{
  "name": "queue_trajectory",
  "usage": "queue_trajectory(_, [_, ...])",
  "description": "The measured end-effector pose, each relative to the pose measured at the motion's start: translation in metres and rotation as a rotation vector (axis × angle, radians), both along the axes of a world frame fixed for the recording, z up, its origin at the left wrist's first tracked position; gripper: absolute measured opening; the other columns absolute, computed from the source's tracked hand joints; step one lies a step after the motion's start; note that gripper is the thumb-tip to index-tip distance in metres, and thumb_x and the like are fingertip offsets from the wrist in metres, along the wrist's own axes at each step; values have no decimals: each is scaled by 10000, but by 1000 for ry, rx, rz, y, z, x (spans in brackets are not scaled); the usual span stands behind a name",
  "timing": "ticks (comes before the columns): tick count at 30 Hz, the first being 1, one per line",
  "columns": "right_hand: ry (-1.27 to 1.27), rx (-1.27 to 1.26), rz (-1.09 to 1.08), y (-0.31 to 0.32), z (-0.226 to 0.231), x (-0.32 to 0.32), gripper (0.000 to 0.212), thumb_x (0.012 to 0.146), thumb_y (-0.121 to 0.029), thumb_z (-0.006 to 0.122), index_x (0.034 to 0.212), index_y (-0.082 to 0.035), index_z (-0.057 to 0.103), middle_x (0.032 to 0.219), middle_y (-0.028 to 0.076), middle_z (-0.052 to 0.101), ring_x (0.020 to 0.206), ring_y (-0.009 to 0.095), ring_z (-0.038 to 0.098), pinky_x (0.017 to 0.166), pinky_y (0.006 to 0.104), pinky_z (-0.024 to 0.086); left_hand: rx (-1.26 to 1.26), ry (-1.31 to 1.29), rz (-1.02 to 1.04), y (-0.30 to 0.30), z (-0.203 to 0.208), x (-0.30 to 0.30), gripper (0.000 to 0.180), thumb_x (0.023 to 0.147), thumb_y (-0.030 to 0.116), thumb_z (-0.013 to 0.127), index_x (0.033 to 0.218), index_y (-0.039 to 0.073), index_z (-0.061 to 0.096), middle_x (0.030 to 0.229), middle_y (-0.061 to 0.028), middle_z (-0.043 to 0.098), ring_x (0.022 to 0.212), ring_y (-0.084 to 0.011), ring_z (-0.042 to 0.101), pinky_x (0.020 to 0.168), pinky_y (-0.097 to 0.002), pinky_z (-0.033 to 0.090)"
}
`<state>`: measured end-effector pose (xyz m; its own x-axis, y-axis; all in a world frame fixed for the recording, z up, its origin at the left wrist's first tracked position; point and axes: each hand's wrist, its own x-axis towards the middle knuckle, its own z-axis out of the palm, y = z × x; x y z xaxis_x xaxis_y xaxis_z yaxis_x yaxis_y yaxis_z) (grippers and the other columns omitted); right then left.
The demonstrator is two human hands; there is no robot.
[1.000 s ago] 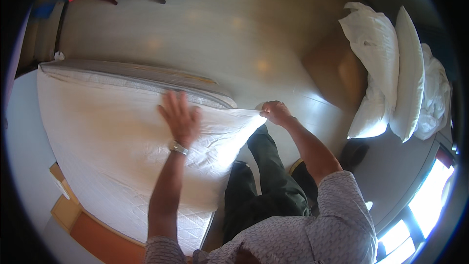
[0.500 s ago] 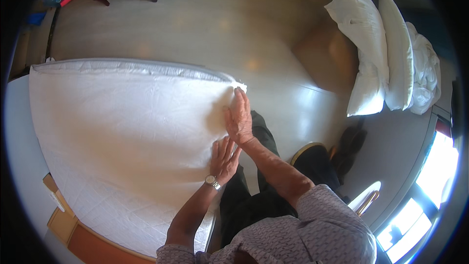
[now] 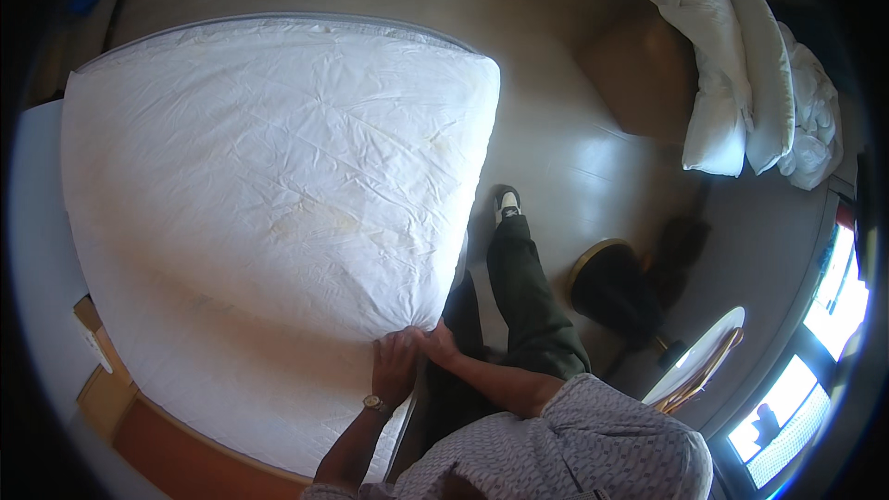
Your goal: The person folds a white bed sheet on a mattress. They smooth the sheet, fold it in half, and then fold it again into a smaller rectangle.
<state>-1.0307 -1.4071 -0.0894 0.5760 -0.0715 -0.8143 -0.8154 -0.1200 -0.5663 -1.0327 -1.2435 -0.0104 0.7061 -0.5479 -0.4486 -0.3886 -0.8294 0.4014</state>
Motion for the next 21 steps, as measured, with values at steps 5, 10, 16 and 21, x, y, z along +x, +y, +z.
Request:
queue_trajectory(5, [-91, -200, 89, -51, 24, 51, 808, 875, -332, 868, 1496, 15, 483, 1418, 289, 582, 1308, 470, 584, 1107, 510, 489, -78, -26, 269, 6, 32, 7, 606, 981, 249, 678, 1500, -11, 501, 1622, -333, 397, 1547, -522, 335, 1253, -715, 222])
queue_trajectory(10, [-744, -444, 31, -92, 51, 201, 658, 911, -170, 802, 1474, 3, 511, 1481, 239, 551, 1386, 453, 521, 1158, 489, 453, -205, -311, 352, -36, -2, 136, 554, 1029, 273, 627, 1486, -15, 502, 1628, -339, 392, 1549, -535, 325, 1250, -723, 216])
queue_trajectory(16, [-1175, -472, 725, -110, 11, 292, 686, 957, -289, 744, 1545, -51, 482, 1615, 176, 459, 1536, 383, 395, 1211, 557, 378, -7, -402, 239, -40, -62, 205, 631, 1021, 366, 596, 1521, -6, 497, 1667, -299, 375, 1559, -518, 304, 1256, -711, 199])
queue_trajectory(21, [-459, -894, 707, -214, -47, 303, 727, 1059, -393, 630, 1646, -70, 349, 1709, 172, 331, 1609, 357, 272, 1293, 545, 273, 21, -491, 256, -9, -76, 171, 724, 920, 362, 687, 1522, 2, 509, 1678, -304, 367, 1569, -514, 294, 1263, -733, 164])
